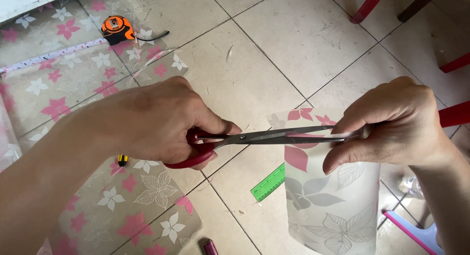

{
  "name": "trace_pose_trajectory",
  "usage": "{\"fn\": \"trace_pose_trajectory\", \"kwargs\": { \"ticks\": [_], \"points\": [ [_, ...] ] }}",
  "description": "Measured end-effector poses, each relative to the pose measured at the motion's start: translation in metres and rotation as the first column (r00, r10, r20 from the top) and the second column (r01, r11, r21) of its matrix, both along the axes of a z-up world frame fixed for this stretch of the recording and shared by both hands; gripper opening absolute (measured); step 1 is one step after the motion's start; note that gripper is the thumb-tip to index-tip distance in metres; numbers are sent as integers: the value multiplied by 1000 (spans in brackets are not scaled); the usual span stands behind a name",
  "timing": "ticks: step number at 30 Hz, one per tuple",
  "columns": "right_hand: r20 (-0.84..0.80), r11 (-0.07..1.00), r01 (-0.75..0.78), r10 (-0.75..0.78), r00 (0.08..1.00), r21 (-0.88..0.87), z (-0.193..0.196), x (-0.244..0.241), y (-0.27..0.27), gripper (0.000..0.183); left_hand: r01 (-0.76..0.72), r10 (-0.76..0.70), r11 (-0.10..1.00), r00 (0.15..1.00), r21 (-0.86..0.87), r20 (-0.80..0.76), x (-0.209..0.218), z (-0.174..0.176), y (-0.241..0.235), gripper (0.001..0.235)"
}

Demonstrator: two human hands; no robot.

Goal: Measuring and cutting a decorative floral film to size using a ruler, utility knife, and scissors on the floor.

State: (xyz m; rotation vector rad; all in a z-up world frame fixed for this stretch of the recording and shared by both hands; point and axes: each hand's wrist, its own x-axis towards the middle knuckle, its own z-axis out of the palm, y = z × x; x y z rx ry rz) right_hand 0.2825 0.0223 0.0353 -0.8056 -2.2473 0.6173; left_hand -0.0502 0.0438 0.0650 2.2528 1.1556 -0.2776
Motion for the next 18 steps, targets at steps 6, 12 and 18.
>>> {"fn": "trace_pose_trajectory", "kwargs": {
  "ticks": [6, 12, 18],
  "points": [
    [7, 1000, -1, 1, 1000, 26, -2, 0, 1, 47, -45, 41, 998, 997, -50, -66, 2, 7, -1, 52],
    [-19, 1000, 15, -15, 1000, -6, -4, 4, 0, 50, -14, 11, 999, 998, -49, -65, 3, 12, -1, 58],
    [80, 1000, 5, -6, 997, 9, 11, -2, 1, 43, -12, 2, 995, 994, -94, -106, 8, 22, -2, 62]
  ]
}}
